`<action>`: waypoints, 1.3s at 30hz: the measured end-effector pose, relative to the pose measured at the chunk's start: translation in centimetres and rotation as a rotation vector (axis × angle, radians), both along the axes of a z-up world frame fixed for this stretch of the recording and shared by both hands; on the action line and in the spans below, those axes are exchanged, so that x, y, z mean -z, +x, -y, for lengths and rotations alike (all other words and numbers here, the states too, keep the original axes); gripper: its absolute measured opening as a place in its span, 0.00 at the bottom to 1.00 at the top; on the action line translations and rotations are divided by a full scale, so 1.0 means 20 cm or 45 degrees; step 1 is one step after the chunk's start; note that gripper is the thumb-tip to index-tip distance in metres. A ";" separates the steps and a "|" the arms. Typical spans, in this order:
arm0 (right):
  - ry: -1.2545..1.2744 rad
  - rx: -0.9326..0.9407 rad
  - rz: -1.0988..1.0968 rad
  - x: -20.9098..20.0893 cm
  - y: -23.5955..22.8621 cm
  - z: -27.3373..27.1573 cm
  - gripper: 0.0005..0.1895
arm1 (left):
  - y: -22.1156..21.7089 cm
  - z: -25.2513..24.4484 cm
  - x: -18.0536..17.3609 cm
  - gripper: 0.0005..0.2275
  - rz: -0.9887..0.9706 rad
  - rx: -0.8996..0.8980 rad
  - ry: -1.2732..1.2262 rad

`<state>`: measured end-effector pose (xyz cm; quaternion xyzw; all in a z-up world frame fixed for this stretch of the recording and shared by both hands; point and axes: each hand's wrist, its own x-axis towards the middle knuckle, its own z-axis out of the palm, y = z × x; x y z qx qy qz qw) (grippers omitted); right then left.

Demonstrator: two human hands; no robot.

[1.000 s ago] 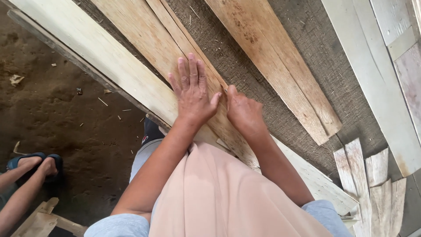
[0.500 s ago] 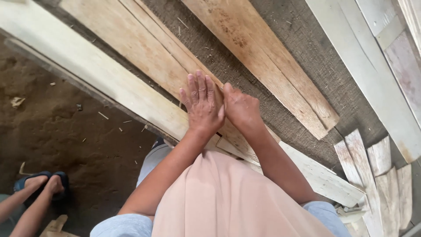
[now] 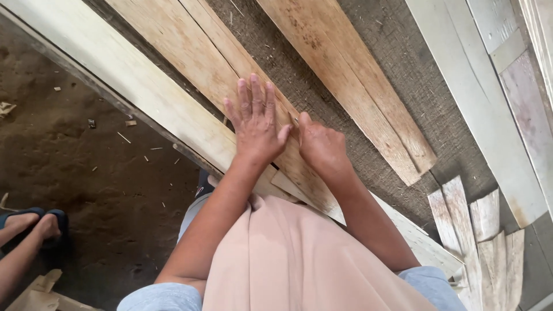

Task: The person is selecting thin wood veneer strips, laying them out on a wooden surface, and trimming them to size using a utility knife.

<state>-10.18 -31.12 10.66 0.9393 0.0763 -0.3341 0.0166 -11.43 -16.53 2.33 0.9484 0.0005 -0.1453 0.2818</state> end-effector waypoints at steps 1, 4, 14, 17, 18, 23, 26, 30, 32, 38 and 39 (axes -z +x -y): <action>-0.003 -0.002 -0.004 0.00 -0.01 0.01 0.11 | -0.01 0.02 0.00 0.48 -0.004 -0.002 -0.003; 0.031 0.003 -0.003 0.01 -0.02 0.02 0.10 | -0.03 0.06 0.01 0.48 -0.033 -0.027 0.032; 0.056 -0.070 0.004 0.03 -0.05 0.10 0.11 | -0.16 0.21 -0.02 0.51 -0.118 -0.050 -0.017; 0.040 -0.074 0.009 0.00 -0.09 0.14 0.10 | -0.16 0.21 -0.01 0.51 -0.106 -0.051 -0.031; 0.036 -0.087 0.007 -0.01 -0.09 0.15 0.10 | -0.16 0.20 -0.01 0.50 -0.104 -0.053 -0.032; 0.040 -0.068 0.020 0.02 -0.18 0.26 0.10 | -0.16 0.21 0.00 0.49 -0.082 -0.056 -0.009; 0.013 -0.074 0.026 -0.03 -0.20 0.26 0.09 | -0.15 0.21 0.00 0.50 -0.082 -0.052 -0.002; 0.051 -0.036 -0.016 -0.04 -0.22 0.30 0.11 | -0.16 0.21 -0.02 0.50 -0.072 -0.055 -0.005; 0.044 -0.038 -0.017 -0.05 -0.22 0.28 0.10 | -0.16 0.21 -0.03 0.50 -0.077 -0.059 -0.008; 0.048 -0.021 -0.083 0.03 -0.22 0.34 0.09 | -0.26 0.34 -0.06 0.49 -0.101 -0.006 -0.036; 0.064 -0.019 -0.096 0.03 -0.22 0.35 0.11 | -0.30 0.38 -0.06 0.51 -0.076 0.058 -0.041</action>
